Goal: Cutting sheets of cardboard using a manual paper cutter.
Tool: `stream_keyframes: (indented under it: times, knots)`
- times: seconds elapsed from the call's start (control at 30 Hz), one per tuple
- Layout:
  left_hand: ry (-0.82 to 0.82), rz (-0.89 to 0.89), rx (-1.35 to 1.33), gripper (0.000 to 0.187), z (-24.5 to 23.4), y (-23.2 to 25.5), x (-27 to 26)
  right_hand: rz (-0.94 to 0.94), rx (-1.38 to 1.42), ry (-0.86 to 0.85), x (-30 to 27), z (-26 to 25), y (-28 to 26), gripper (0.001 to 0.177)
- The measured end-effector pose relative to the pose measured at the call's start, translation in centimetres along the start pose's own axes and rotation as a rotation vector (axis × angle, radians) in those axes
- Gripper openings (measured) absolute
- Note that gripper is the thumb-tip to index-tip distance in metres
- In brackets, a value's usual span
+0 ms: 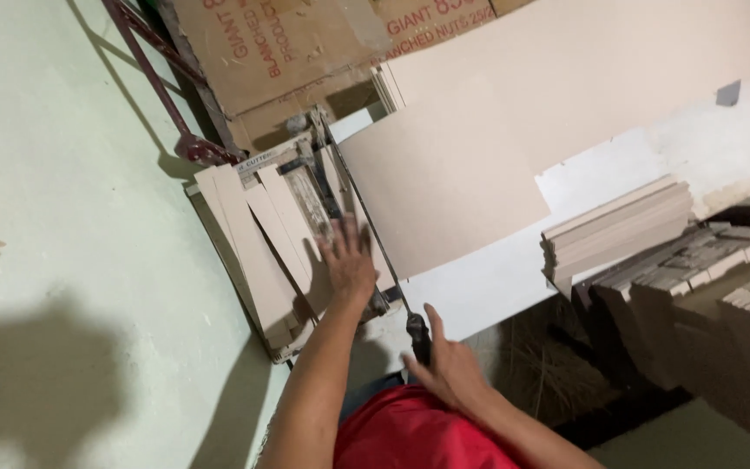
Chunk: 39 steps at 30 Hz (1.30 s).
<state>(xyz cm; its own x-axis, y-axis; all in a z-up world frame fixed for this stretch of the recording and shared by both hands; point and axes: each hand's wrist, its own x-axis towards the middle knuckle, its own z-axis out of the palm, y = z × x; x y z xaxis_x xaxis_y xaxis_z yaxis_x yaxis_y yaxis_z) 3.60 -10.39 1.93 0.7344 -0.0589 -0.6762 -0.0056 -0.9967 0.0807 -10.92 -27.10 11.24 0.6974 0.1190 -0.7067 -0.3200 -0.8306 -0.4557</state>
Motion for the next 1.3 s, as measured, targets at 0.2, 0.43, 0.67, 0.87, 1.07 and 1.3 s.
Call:
stream_keyframes:
  times: [0.2,0.43,0.67,0.87,1.07,1.3]
  knots:
    - [0.155,0.443,0.293,0.042,13.4,-2.8,4.4,0.176,0.226,-0.153,2.7,-4.9,0.7,0.085]
    - [0.251,0.757,0.259,0.003,8.0,-6.6,-1.7,0.44,1.292,0.286,15.8,-1.4,11.9,0.082]
    - [0.455,0.593,0.255,0.01,6.6,-11.1,-0.6,0.31,1.404,0.283,11.7,-1.2,14.1,0.026]
    - [0.034,0.167,-0.079,0.069,-3.9,-2.9,-3.0,0.302,1.056,0.203,14.1,1.0,9.7,0.029]
    - [-0.061,-0.059,-0.035,0.106,0.1,-0.1,1.1,0.294,0.918,0.148,15.2,1.0,11.0,0.042]
    - [-0.162,-0.132,0.075,0.102,1.6,0.2,3.8,0.058,0.053,-0.037,4.9,-5.5,-0.4,0.045]
